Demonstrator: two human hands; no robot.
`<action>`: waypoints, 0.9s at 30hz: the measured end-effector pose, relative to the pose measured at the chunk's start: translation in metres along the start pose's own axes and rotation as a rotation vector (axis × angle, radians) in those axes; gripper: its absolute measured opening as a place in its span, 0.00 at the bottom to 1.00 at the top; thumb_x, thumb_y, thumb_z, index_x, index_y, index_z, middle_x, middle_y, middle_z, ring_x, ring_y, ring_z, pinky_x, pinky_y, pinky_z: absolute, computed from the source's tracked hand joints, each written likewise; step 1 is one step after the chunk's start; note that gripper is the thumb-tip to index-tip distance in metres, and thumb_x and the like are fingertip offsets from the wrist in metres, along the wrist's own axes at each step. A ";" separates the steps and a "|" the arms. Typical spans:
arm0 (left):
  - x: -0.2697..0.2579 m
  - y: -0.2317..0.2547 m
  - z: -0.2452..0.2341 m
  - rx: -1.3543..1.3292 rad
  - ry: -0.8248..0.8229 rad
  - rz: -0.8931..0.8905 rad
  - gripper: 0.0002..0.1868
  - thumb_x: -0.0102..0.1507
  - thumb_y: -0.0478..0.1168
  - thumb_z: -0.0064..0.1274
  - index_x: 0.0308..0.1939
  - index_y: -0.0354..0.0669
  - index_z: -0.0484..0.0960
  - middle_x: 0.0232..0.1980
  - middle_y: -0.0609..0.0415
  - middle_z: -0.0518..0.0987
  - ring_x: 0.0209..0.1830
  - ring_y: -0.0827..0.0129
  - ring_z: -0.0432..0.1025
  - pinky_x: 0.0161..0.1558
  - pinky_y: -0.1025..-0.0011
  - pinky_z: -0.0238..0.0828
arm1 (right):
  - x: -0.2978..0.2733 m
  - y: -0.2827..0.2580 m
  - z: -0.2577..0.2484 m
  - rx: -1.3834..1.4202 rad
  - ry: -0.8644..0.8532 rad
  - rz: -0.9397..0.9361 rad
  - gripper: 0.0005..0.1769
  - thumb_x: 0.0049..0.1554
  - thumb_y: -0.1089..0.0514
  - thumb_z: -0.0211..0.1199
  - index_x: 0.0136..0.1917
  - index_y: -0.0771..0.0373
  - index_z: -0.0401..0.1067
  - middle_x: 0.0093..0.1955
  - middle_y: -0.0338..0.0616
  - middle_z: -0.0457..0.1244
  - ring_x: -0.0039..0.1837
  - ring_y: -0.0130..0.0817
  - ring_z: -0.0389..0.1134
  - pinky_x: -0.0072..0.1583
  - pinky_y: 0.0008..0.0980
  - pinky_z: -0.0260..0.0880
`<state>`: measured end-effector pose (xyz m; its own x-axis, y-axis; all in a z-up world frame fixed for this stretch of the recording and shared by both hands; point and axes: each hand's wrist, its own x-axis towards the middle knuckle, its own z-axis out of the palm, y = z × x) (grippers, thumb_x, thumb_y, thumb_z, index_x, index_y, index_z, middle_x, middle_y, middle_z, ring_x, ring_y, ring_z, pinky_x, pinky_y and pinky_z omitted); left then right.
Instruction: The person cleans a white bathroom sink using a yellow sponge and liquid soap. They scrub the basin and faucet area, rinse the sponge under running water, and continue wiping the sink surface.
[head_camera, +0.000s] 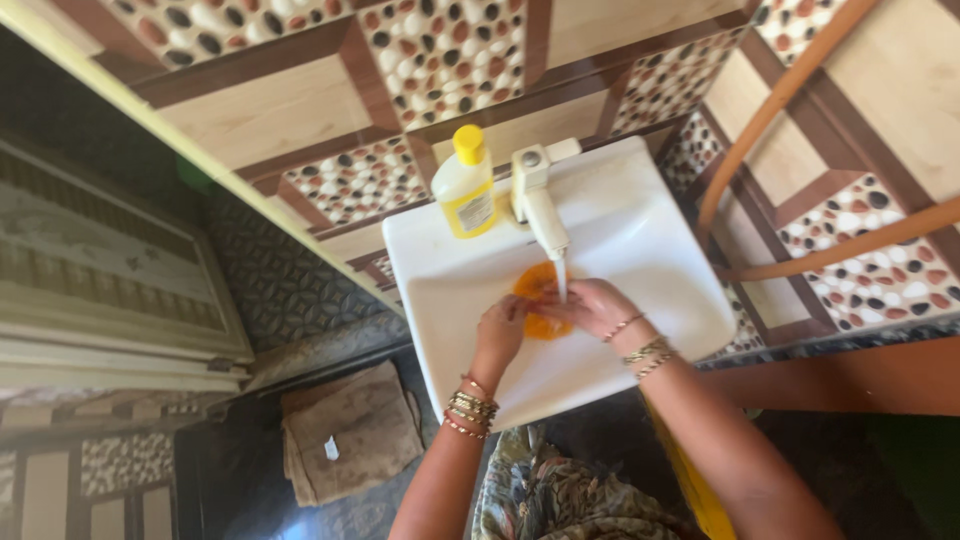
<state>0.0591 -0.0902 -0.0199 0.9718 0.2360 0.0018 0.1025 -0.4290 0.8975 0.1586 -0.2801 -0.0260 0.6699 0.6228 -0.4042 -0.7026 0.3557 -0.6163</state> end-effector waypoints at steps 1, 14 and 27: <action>-0.005 -0.004 -0.009 -0.032 0.059 0.024 0.12 0.68 0.41 0.50 0.47 0.40 0.85 0.45 0.45 0.85 0.46 0.57 0.79 0.48 0.65 0.73 | 0.008 0.010 0.012 0.119 -0.041 0.001 0.15 0.59 0.62 0.51 0.50 0.76 0.72 0.51 0.63 0.69 0.57 0.53 0.74 0.64 0.49 0.75; -0.040 0.005 -0.084 -0.112 0.343 -0.060 0.14 0.70 0.44 0.49 0.52 0.40 0.83 0.46 0.43 0.84 0.44 0.56 0.80 0.47 0.66 0.74 | 0.039 0.009 0.050 0.413 0.124 -0.259 0.24 0.67 0.58 0.47 0.58 0.89 0.62 0.61 0.76 0.62 0.68 0.67 0.64 0.70 0.51 0.64; -0.051 0.031 -0.110 -0.359 0.526 0.007 0.22 0.72 0.49 0.44 0.60 0.37 0.79 0.57 0.49 0.83 0.57 0.67 0.76 0.58 0.69 0.70 | 0.036 0.003 0.067 0.487 0.030 -0.192 0.27 0.68 0.58 0.43 0.59 0.93 0.58 0.62 0.83 0.59 0.69 0.71 0.61 0.70 0.51 0.62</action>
<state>-0.0109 -0.0198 0.0563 0.7282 0.6705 0.1423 -0.0695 -0.1342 0.9885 0.1642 -0.2099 0.0034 0.7993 0.4969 -0.3378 -0.5917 0.7487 -0.2988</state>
